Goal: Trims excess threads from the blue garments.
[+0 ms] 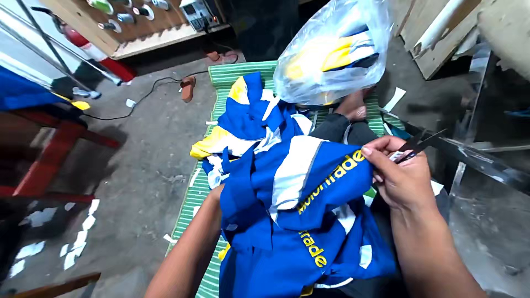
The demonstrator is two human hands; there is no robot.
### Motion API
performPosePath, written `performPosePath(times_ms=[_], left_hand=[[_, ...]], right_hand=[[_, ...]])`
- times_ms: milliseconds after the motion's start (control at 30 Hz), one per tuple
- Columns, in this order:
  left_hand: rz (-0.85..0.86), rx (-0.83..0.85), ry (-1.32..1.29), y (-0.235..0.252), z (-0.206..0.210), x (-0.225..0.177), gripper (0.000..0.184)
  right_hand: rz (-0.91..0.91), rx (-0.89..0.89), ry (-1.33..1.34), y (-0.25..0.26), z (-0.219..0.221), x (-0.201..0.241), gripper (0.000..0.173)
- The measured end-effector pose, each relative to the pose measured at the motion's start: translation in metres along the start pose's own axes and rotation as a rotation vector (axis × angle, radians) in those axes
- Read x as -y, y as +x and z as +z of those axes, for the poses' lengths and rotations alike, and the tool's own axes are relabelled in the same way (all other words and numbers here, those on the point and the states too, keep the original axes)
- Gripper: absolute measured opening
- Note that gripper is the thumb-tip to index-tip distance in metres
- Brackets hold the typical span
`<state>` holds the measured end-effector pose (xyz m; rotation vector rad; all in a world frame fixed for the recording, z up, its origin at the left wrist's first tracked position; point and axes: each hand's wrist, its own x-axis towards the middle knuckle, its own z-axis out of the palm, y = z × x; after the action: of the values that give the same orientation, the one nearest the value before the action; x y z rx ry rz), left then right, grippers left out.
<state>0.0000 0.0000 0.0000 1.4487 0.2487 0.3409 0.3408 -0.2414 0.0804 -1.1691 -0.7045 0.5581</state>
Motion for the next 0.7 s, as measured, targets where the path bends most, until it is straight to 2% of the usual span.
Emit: performPosePath(times_ms=[33,67,100,133,167,200,233,300,367,433,500,567,600,633,667,700], left_hand=[[-0.102,-0.126,-0.125,0.003,0.03,-0.035,0.015],[-0.085,-0.049,-0.299,0.001,0.037,-0.049,0.02],[-0.014,0.081,-0.467,-0.003,0.033,-0.047,0.034],[0.043,0.16,-0.54,-0.009,0.03,-0.042,0.056],[0.053,0.144,-0.429,-0.016,0.034,-0.039,0.082],[0.039,0.061,-0.194,-0.022,0.045,-0.04,0.095],[0.012,-0.022,0.073,-0.023,0.061,-0.042,0.092],[-0.013,-0.087,0.56,-0.007,0.098,-0.044,0.075],[-0.046,-0.162,0.72,0.016,0.117,-0.046,0.037],[-0.067,-0.132,0.493,0.022,0.108,-0.074,0.013],[0.082,-0.1,0.104,0.015,0.091,-0.102,0.016],[0.262,-0.236,-0.228,0.023,0.095,-0.108,0.019],[0.231,-0.328,-0.389,0.033,0.104,-0.102,0.023],[0.117,-0.395,-0.537,0.043,0.114,-0.091,0.028],[-0.065,-0.494,-0.626,0.053,0.124,-0.08,0.034],[-0.254,-0.602,-0.601,0.063,0.132,-0.071,0.038]], right_hand=[[0.0,-0.025,0.001,0.003,0.0,0.001,0.012],[0.006,-0.053,0.014,0.006,0.0,0.001,0.012],[0.019,-0.078,0.034,0.007,0.0,0.001,0.013],[0.038,-0.106,0.051,0.008,0.0,0.001,0.012],[0.055,-0.124,0.062,0.008,0.0,0.0,0.012],[0.065,-0.139,0.071,0.008,0.001,0.0,0.012],[0.066,-0.151,0.081,0.008,0.003,-0.002,0.012],[0.062,-0.154,0.093,0.004,0.007,-0.002,0.011],[0.053,-0.14,0.077,0.001,0.006,0.0,0.011],[0.035,-0.123,0.047,-0.002,0.001,0.002,0.011],[0.025,-0.107,0.04,-0.006,-0.007,0.001,0.012],[0.014,-0.068,0.04,-0.013,-0.008,0.0,0.012],[0.007,-0.052,0.036,-0.016,-0.005,-0.001,0.012],[-0.004,-0.049,0.027,-0.017,-0.002,-0.003,0.012],[-0.014,-0.058,0.025,-0.017,0.001,-0.004,0.011],[-0.018,-0.076,0.03,-0.015,0.002,-0.006,0.011]])
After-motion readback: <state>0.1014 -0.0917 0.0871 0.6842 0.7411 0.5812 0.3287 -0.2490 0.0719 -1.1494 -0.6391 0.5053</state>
